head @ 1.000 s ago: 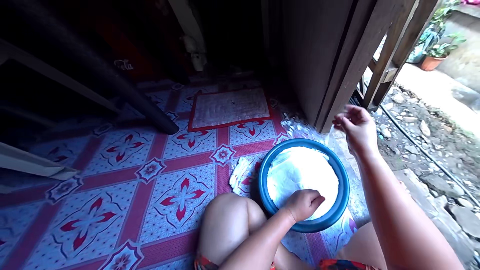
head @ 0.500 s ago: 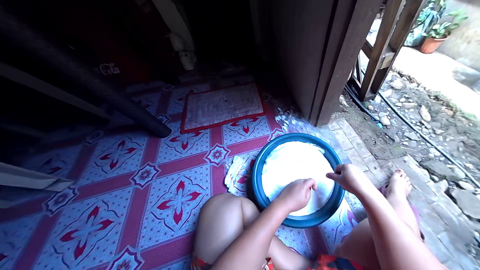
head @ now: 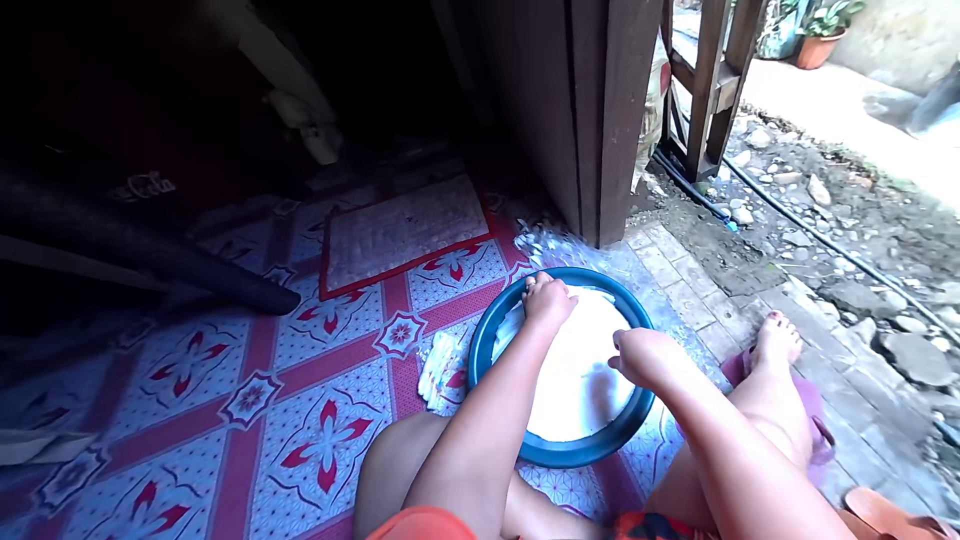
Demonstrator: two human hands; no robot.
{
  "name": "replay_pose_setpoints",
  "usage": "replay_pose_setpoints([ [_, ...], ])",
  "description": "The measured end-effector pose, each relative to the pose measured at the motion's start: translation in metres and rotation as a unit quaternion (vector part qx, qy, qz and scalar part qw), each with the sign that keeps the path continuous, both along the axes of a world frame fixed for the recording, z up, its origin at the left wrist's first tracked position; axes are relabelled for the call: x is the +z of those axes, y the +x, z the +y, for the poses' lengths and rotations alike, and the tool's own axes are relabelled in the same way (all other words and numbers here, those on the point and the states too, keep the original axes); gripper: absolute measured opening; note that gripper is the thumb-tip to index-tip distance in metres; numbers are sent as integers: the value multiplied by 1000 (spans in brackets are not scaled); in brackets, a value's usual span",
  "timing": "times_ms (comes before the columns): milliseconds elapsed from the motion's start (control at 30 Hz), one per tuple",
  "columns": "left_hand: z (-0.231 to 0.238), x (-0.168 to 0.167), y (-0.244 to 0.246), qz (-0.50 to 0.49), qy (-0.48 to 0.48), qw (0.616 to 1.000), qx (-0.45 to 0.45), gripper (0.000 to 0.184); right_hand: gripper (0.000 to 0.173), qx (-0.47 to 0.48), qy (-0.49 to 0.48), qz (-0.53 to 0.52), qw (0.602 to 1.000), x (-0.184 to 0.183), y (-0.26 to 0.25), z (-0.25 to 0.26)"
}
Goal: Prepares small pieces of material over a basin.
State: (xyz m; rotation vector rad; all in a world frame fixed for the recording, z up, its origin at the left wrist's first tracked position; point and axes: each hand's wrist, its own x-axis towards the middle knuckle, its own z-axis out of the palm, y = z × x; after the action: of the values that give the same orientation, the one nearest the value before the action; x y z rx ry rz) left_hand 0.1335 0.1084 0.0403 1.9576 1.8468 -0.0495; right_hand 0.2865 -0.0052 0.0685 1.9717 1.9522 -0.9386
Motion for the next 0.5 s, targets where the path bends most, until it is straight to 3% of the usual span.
replay_pose_setpoints([
  [133,-1,-4,-3,-30,21,999,7,26,40,3,12,14,1000,1,7,-2],
  [267,-9,-2,-13,-49,27,998,10,30,42,-14,45,33,998,-3,17,-1],
  [400,-13,9,-8,-29,-15,999,-6,45,43,-21,49,35,998,-8,17,-2],
  [500,-15,11,-1,-22,-5,1000,-16,33,45,-14,44,35,998,-10,15,-3],
])
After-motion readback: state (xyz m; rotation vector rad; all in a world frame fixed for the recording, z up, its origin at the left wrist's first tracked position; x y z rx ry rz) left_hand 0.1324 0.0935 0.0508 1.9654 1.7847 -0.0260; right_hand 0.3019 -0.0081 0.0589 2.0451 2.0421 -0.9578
